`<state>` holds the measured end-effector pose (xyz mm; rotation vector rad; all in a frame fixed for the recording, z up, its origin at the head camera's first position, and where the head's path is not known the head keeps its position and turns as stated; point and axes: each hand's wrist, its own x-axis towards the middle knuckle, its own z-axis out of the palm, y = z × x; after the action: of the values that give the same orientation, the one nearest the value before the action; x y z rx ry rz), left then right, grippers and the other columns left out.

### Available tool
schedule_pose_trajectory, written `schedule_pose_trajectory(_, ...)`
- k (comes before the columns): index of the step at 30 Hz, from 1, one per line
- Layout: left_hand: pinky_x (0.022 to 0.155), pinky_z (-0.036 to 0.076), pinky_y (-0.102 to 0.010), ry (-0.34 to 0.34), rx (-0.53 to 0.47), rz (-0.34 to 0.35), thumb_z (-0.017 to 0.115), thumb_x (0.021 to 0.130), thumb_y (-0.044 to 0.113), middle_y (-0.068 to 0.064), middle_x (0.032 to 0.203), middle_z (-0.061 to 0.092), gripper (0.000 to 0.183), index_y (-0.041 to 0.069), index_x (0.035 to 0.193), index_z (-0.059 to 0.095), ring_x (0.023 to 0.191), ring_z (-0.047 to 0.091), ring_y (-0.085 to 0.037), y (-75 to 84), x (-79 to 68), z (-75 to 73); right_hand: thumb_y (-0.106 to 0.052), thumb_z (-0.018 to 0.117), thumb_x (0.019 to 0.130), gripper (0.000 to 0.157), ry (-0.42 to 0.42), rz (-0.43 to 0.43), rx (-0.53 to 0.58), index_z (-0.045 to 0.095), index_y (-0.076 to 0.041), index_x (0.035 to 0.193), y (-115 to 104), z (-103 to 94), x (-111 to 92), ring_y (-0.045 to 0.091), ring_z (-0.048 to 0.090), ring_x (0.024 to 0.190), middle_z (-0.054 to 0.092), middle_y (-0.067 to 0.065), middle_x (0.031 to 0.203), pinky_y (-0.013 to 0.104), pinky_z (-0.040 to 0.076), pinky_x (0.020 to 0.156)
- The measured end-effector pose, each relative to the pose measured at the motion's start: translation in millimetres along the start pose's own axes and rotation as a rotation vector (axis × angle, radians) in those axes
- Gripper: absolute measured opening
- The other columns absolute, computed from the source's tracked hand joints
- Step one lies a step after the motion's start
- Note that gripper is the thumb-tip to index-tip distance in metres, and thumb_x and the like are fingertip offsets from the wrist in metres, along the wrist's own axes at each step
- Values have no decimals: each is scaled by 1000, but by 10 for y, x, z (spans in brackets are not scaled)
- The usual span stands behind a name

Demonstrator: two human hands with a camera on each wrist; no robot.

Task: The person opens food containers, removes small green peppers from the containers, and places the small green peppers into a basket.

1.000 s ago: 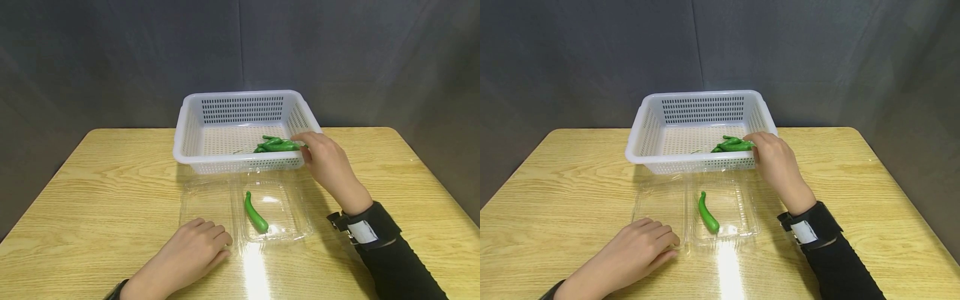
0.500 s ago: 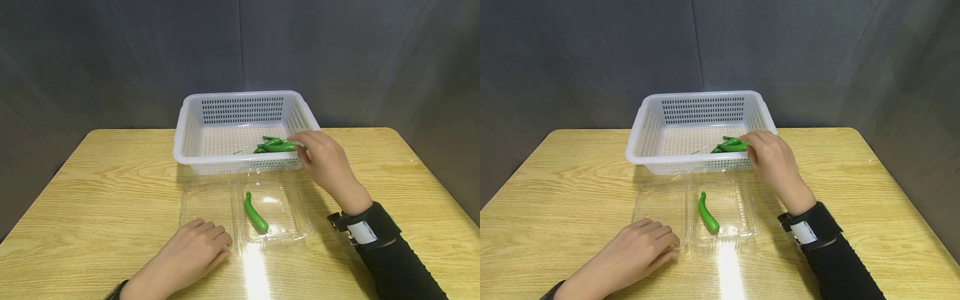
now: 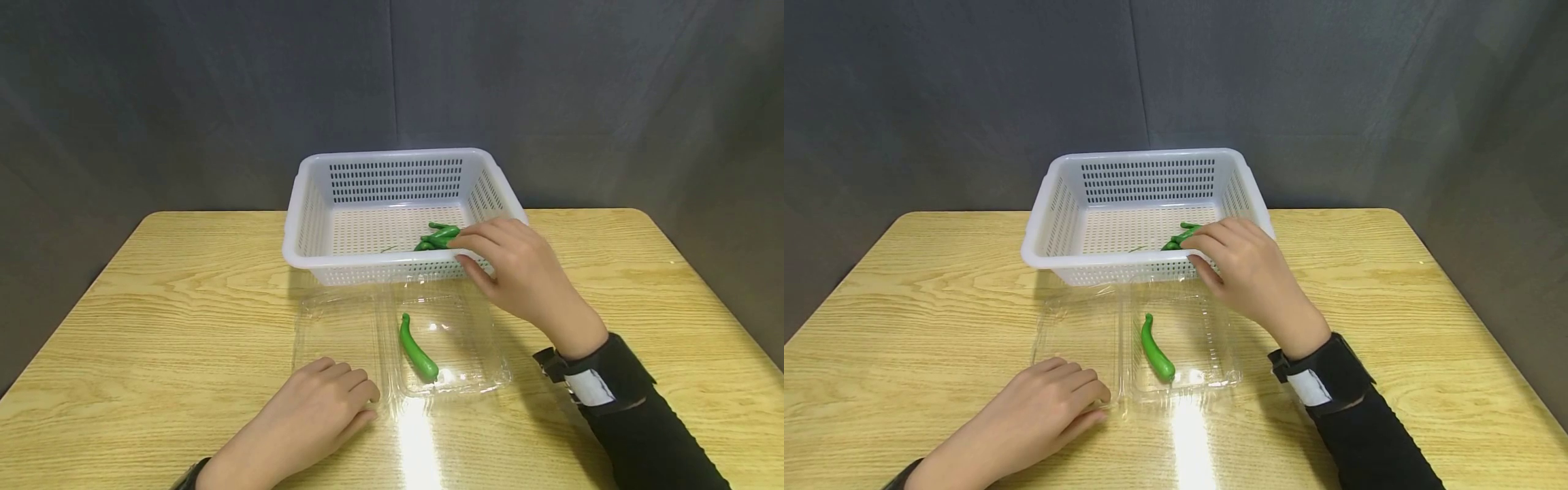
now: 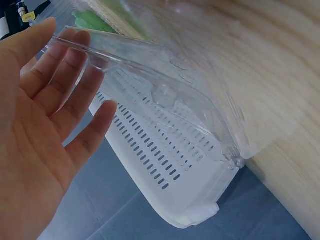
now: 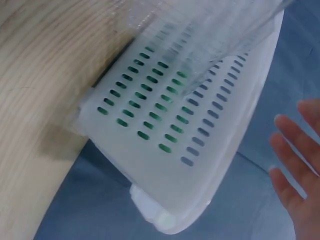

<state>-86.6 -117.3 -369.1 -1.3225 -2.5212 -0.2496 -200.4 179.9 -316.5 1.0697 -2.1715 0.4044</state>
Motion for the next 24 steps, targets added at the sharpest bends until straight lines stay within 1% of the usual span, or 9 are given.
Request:
schedule_pose_trajectory(3,66,44,-23,3,5,0,74,89,28,9,80,62,13,17,87,67,68,52,-8,0,-2,2,1,78,80,27,-67,-9,57,71,-6,106,-42,-15,5,27,64,99,71,6,104,42,50,90)
schedule_pose_trajectory(6,67,45,-23,9,14,1,74,88,27,9,80,63,13,17,87,67,68,52,-8,2,-1,3,2,78,80,31,-154,27,134,71,-9,108,-98,-41,11,23,64,102,70,2,106,39,51,90)
schedule_pose_trajectory(11,66,44,-23,8,10,6,74,89,27,9,80,62,13,18,87,66,69,52,-8,-7,-3,10,-1,78,83,29,-297,73,230,71,-10,109,-220,-88,50,18,64,104,70,-1,107,36,51,91)
schedule_pose_trajectory(16,67,45,-24,12,4,5,74,89,28,9,80,62,13,18,87,66,69,52,-7,-7,-2,10,-6,79,83,31,-403,90,255,70,-10,113,-330,-137,76,17,65,105,70,-1,109,34,51,93)
schedule_pose_trajectory(24,67,45,-24,14,7,4,74,89,28,9,80,61,13,18,86,66,68,52,-7,0,-2,8,-11,84,80,41,-515,134,295,69,-12,118,-421,-133,62,15,63,109,68,-3,115,35,50,94)
